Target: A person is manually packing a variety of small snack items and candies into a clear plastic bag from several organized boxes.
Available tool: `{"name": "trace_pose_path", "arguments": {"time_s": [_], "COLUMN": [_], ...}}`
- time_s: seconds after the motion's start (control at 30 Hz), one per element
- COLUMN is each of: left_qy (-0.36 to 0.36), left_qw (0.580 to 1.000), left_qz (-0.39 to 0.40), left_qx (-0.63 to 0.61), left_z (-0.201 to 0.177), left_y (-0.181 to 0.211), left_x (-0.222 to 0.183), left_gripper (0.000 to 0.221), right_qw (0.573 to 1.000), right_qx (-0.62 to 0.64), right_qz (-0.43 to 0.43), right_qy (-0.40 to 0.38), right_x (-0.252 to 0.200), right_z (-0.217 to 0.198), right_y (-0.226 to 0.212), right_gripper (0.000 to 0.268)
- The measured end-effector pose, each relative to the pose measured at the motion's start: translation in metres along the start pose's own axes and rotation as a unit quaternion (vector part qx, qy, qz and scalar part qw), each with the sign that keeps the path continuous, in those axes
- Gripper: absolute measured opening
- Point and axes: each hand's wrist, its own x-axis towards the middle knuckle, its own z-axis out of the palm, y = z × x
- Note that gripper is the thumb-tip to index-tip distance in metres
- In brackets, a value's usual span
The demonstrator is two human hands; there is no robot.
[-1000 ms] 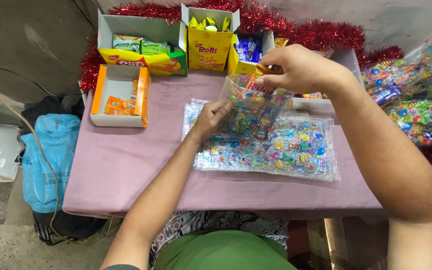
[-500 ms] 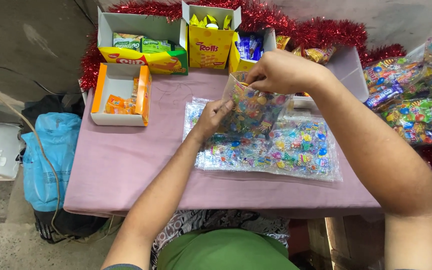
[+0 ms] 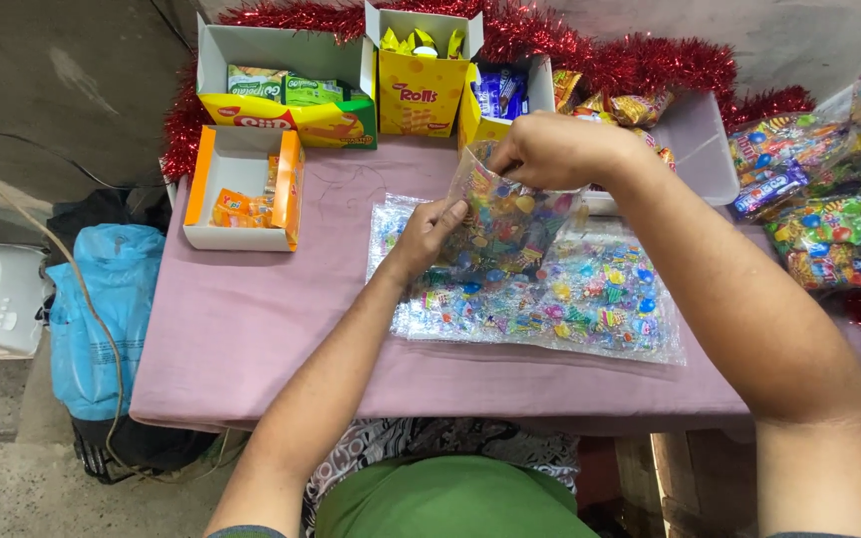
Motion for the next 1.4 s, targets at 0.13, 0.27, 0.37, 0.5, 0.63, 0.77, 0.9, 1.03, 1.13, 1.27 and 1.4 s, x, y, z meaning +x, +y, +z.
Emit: {"name": "trace_pose_path", "arguments": {"time_s": [0.13,0.27,0.37,0.5,0.63,0.77,0.9,1.03,1.13,1.27,1.4], "left_qy": [-0.003,0.002,0.001,0.001,0.004,0.014,0.029,0.050,0.059,0.040,0.028], "left_qw": [1.000,1.000,1.000,1.000,1.000,0.999,0.999,0.998,0.998,0.998,0.997], "left_qz": [0.001,0.016,0.012,0.013,0.014,0.013,-0.006,-0.026,-0.036,-0.035,-0.028], "left_qx": [0.008,0.014,0.016,0.020,0.017,0.028,0.014,-0.002,-0.012,-0.038,-0.064], "left_z": [0.002,0.002,0.003,0.003,0.006,0.007,0.009,0.007,0.003,0.006,0.008], "left_y": [0.008,0.020,0.003,0.011,0.026,0.027,0.027,0.024,0.024,0.017,0.050], "left_x": [0.001,0.001,0.001,0.000,0.000,0.000,-0.005,-0.004,-0.002,-0.004,-0.003], "left_gripper": [0.047,0.047,0.045,0.046,0.046,0.044,0.047,0.044,0.043,0.036,0.063], "right_qw": [0.999,0.998,0.997,0.998,0.996,0.995,0.968,0.983,0.991,0.990,0.991], "right_qx": [-0.046,-0.021,-0.051,-0.046,-0.048,0.072,0.251,0.178,0.124,0.115,0.083], "right_qz": [-0.025,-0.038,-0.030,-0.044,-0.067,-0.061,0.019,0.038,0.058,0.039,0.008], "right_qy": [-0.015,0.035,0.042,0.025,0.034,0.009,0.017,-0.006,-0.004,0.067,0.104], "right_x": [0.009,0.022,0.016,0.012,0.021,0.008,-0.034,-0.073,-0.068,-0.067,-0.075], "right_z": [0.016,0.024,0.020,0.025,0.045,0.029,-0.003,-0.031,-0.018,-0.008,-0.017], "right_y": [0.010,0.030,0.013,-0.005,0.006,-0.002,-0.023,-0.060,-0.045,-0.034,-0.039], "right_gripper": [0.021,0.019,0.018,0.023,0.023,0.020,0.058,0.063,0.033,0.018,0.018]}}
